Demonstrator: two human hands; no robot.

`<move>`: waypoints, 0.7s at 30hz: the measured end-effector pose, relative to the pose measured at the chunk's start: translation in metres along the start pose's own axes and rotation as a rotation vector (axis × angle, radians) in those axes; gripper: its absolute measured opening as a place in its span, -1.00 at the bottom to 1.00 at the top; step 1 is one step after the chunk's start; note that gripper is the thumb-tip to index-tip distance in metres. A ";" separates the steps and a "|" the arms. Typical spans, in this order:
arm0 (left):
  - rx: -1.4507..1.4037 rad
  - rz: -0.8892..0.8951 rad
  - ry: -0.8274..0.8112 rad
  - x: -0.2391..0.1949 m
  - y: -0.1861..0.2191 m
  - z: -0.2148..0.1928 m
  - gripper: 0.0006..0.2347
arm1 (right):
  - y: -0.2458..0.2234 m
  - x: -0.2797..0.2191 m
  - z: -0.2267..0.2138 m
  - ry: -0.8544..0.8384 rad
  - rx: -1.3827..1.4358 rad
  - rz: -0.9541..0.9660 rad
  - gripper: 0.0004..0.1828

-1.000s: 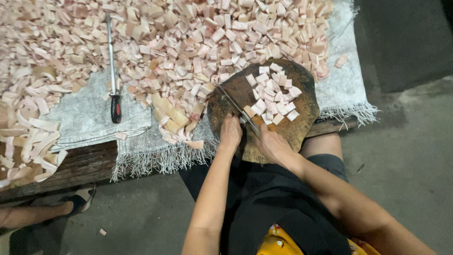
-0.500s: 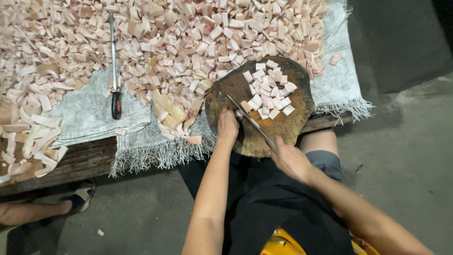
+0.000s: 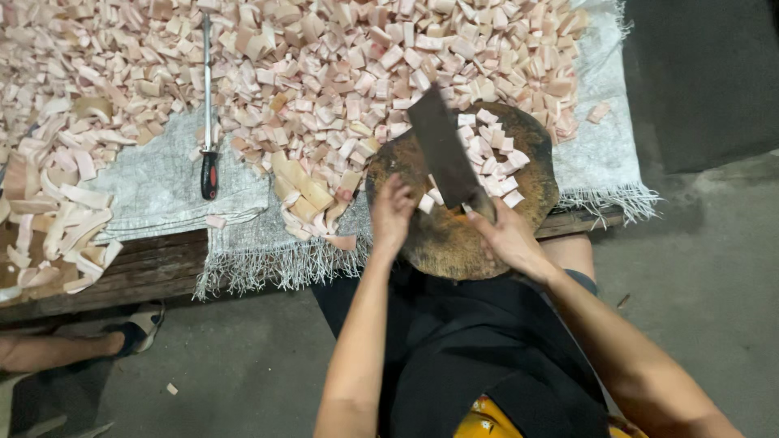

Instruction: The person sits on the floor and uses a large knife to chop strips of pale meat into small cubes on a round wooden cutting board. The chopped pieces accumulate on a white cloth spread over a low wooden table.

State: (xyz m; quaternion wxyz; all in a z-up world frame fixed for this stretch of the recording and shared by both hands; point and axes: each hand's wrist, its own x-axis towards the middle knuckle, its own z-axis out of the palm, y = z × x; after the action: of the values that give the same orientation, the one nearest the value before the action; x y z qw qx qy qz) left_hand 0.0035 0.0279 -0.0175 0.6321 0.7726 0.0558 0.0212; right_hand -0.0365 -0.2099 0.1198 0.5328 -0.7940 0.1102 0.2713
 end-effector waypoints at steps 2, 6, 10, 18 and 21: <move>0.147 0.028 0.088 0.011 -0.016 -0.032 -0.59 | 0.005 -0.001 -0.002 -0.082 0.295 0.047 -0.55; 0.510 -0.058 0.228 0.024 -0.052 -0.098 -0.65 | 0.032 0.009 -0.009 -0.201 0.670 0.174 -0.66; 0.863 0.178 0.191 0.023 -0.083 -0.108 -0.51 | 0.048 0.019 -0.019 -0.054 0.488 0.160 -0.65; 1.365 -0.200 0.150 0.036 -0.118 -0.100 -0.73 | 0.036 -0.008 -0.028 0.128 -0.311 0.141 -0.59; 1.448 -0.129 0.217 0.037 -0.120 -0.100 -0.74 | 0.051 -0.027 -0.017 0.082 -0.557 -0.265 -0.56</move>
State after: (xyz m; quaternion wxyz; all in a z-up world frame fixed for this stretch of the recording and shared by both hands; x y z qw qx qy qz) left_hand 0.0229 0.1525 -0.1162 -0.0455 0.9853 0.1636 0.0183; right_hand -0.0771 -0.2491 0.0990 0.3206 -0.9271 -0.0517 0.1870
